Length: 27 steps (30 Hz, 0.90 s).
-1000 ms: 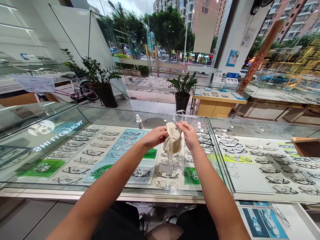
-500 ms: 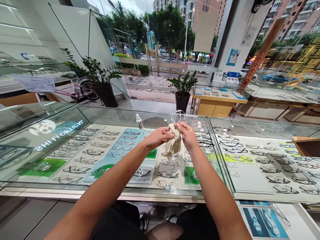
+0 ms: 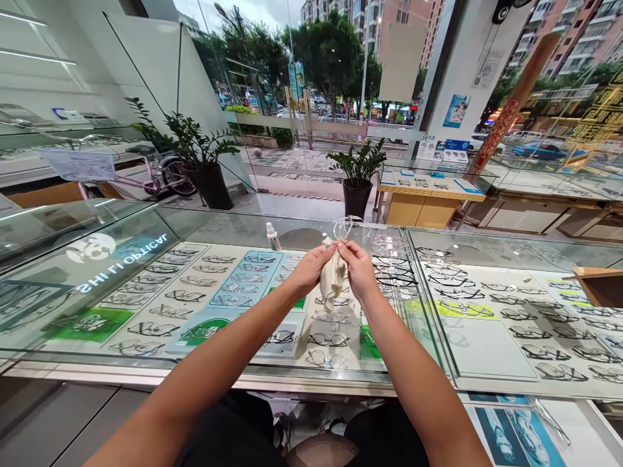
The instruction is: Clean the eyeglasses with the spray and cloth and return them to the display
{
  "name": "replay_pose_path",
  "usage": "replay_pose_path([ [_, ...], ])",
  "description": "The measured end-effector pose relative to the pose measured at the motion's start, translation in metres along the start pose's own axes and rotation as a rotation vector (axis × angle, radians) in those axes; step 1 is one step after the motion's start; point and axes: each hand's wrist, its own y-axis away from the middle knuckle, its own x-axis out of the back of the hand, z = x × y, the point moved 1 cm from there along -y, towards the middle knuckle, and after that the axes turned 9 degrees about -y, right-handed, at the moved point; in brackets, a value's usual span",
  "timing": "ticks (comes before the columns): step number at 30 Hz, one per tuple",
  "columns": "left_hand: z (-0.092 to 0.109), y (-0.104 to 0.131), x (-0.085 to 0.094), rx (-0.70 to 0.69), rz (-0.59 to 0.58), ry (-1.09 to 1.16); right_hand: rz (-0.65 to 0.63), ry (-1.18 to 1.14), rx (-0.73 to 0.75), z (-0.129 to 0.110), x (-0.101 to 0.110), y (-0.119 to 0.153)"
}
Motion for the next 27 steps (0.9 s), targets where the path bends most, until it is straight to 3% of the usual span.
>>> replay_pose_path([
  [4, 0.001, 0.000, 0.001, -0.007, -0.044, -0.012, 0.031, -0.001, 0.035, -0.006, 0.006, -0.004],
  [10, 0.001, 0.000, 0.004, 0.017, -0.028, -0.080, 0.022, -0.026, -0.067, -0.001, 0.007, -0.004],
  [16, 0.000, -0.001, 0.004, -0.032, 0.101, -0.211, 0.052, -0.045, -0.052, 0.001, 0.003, -0.002],
  [20, 0.001, -0.002, 0.006, -0.072, 0.108, -0.274, 0.055, -0.062, -0.061, -0.004, 0.007, -0.004],
  [27, 0.010, -0.011, 0.033, -0.203, 0.278, -0.385, 0.082, -0.131, 0.037, -0.023, 0.012, -0.006],
])
